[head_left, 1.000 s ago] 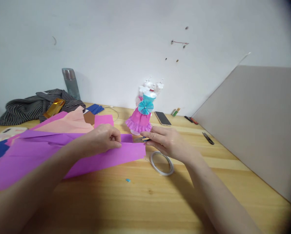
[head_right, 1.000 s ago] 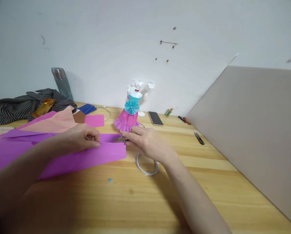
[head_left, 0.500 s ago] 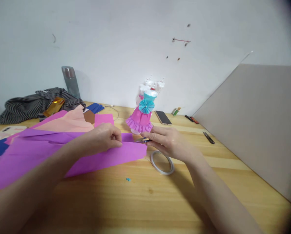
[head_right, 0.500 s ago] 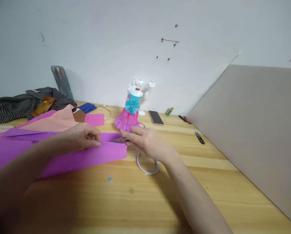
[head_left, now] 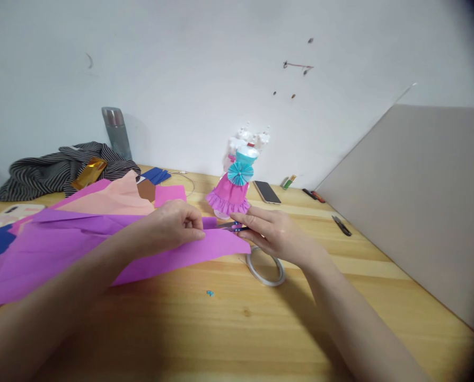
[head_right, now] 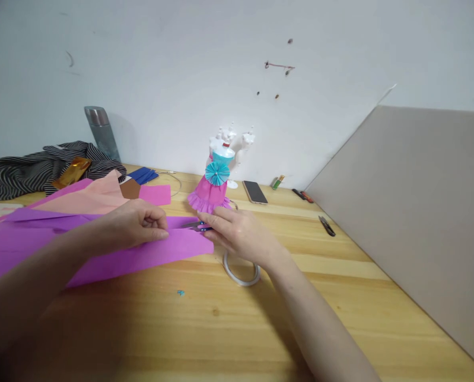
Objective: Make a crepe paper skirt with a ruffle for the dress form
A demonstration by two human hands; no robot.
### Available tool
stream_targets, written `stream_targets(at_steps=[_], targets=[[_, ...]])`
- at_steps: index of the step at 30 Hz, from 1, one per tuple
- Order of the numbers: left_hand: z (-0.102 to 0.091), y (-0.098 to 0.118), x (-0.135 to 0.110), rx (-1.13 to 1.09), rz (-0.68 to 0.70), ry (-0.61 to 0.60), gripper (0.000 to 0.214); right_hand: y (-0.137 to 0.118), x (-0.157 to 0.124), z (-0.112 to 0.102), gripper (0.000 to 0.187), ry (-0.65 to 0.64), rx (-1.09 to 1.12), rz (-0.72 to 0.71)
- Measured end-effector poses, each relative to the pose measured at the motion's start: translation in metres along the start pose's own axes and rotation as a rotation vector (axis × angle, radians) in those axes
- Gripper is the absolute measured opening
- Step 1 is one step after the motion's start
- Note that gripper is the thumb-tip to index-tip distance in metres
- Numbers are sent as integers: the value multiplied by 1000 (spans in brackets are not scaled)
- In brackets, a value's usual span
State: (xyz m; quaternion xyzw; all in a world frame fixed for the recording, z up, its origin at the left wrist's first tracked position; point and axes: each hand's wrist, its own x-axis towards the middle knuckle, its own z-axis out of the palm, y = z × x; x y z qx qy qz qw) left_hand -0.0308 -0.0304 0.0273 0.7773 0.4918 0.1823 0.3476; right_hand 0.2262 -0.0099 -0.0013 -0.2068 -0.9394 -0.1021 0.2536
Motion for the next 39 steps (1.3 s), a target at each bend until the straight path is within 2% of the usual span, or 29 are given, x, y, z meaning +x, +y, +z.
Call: stream_targets(at_steps=[5, 9, 15, 28, 39], targets=[[5, -3, 3, -24, 16, 52, 16, -2, 1, -1, 40, 34, 18, -8], [9, -2, 5, -32, 8, 91, 14, -5, 2, -2, 43, 5, 59, 16], [12, 2, 3, -19, 87, 120, 13, -8, 3, -1, 45, 10, 52, 12], [11, 8, -2, -34, 109, 109, 11, -8, 3, 1, 42, 22, 45, -29], [14, 4, 0, -35, 178, 131, 12, -6, -1, 3, 52, 10, 64, -34]])
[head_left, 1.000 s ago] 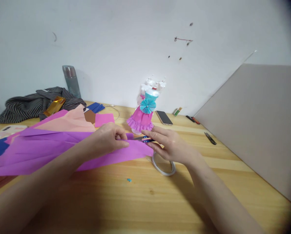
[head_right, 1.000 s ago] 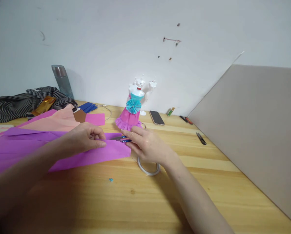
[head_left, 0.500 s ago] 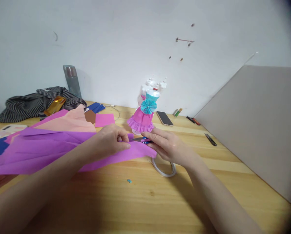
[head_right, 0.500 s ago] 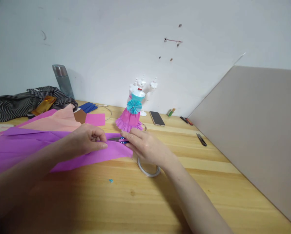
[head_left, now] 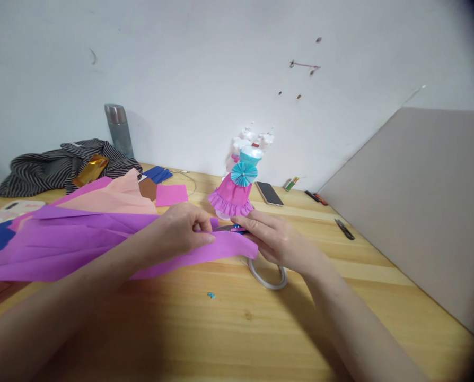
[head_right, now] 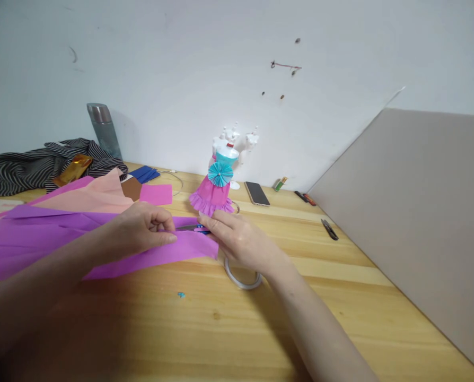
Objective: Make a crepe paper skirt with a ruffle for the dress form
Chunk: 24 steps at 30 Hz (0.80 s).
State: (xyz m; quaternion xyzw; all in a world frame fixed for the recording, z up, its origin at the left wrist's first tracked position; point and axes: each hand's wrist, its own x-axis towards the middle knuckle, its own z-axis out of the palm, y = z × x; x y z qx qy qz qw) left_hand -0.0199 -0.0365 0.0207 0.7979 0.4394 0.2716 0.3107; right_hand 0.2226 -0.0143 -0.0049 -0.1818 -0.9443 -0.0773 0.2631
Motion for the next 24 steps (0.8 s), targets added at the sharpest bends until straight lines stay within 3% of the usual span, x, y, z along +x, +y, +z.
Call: stream_targets(at_steps=[12, 24], targets=[[2, -4, 1, 11, 62, 36, 11, -1, 1, 0, 48, 6, -32, -22], [3, -8, 0, 2, 37, 19, 11, -3, 3, -2, 40, -12, -24, -19]])
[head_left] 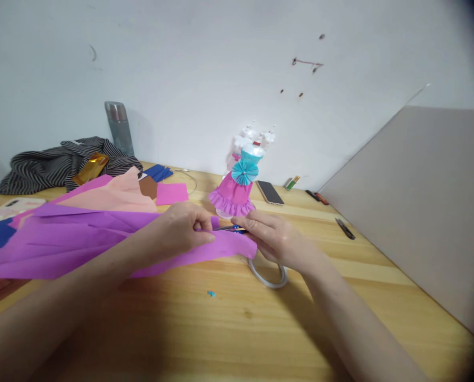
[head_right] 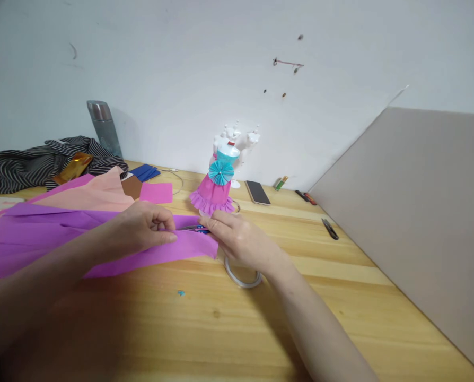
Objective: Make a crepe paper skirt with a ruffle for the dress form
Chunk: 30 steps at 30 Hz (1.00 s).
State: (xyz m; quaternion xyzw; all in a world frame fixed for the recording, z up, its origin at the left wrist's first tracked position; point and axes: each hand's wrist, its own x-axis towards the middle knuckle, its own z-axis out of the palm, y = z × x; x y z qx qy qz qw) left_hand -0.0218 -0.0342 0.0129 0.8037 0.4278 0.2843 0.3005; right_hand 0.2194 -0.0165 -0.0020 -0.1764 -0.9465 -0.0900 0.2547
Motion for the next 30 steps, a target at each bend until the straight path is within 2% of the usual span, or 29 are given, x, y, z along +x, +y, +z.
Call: stream_targets(at_steps=[16, 30], targets=[[-2, 2, 1, 10, -38, -17, 11, 1, 1, 1, 36, -11, 6, 1], [5, 1, 1, 63, 41, 8, 17, -3, -2, 6, 39, -22, -25, 23]])
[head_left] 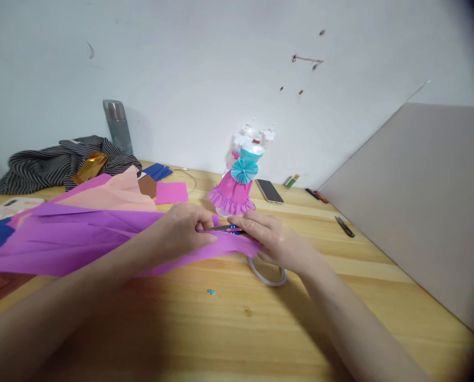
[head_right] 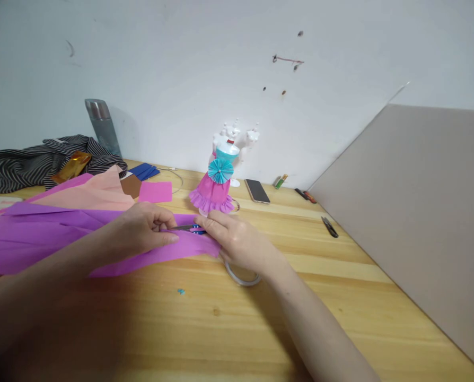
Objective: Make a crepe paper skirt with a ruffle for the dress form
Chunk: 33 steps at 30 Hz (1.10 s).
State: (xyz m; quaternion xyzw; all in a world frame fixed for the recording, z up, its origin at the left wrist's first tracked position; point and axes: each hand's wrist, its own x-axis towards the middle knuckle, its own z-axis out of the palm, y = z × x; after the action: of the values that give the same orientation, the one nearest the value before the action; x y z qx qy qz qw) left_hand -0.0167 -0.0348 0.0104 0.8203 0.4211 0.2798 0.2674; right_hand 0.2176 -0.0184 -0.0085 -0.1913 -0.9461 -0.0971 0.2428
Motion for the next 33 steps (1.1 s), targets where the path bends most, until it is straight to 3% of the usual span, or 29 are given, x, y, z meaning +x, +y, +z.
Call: stream_targets(at_steps=[7, 21, 33], targets=[[3, -5, 1, 24, 39, 18, 26, -1, -1, 0, 40, -12, -37, 2], [1, 0, 1, 60, 5, 9, 14, -1, 0, 1, 38, -20, -6, -7], [3, -2, 1, 82, 29, 18, 15, -1, -1, 3, 36, -27, 16, 14]])
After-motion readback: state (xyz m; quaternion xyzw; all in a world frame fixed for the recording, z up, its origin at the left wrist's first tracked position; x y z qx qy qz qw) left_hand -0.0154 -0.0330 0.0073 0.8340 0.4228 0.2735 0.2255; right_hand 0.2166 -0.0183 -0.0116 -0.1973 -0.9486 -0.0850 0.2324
